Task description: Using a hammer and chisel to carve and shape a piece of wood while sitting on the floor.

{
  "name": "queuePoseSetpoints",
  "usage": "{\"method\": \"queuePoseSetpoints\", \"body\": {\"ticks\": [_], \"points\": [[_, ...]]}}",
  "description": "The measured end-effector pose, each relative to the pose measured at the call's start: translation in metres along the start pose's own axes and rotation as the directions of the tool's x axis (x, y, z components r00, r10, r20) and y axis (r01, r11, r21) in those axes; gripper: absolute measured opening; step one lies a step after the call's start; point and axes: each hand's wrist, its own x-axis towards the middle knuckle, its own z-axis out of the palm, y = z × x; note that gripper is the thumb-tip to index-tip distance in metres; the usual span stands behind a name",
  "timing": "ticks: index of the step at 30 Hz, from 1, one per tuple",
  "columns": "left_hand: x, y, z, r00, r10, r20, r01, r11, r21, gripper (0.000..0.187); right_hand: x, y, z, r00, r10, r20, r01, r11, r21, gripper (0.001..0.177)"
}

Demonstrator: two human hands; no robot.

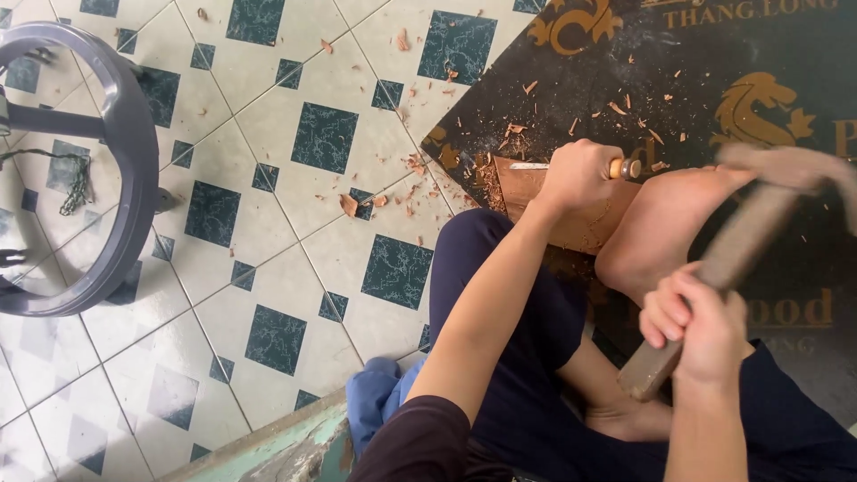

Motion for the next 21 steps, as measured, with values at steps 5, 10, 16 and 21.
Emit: {"method": "queuePoseSetpoints", "body": {"ticks": [5,10,16,21], "points": [[0.005,-0.016,0.012,1.0,-0.023,-0.01,0.023,1.0,0.002,0.01,0.022,0.037,-0.003,0.982,0.027,0.187,-0.058,0.984,0.166,0.028],[-0.007,-0.014,0.013,0.995,0.073,-0.062,-0.074,0.997,-0.02,0.019,0.011,0.024,0.015,0.983,0.17,0.069,-0.175,0.982,0.07,0.033],[0.002,-0.012,0.009,0.999,0.043,-0.007,-0.043,0.999,0.012,0.013,0.014,0.008,0.006,0.976,0.191,0.103,-0.181,0.978,-0.105,0.013],[0.002,-0.015,0.005,0.997,0.035,-0.069,-0.035,0.999,-0.005,0.019,0.015,0.025,-0.015,0.985,-0.033,0.17,-0.002,0.98,0.198,0.026]]}}
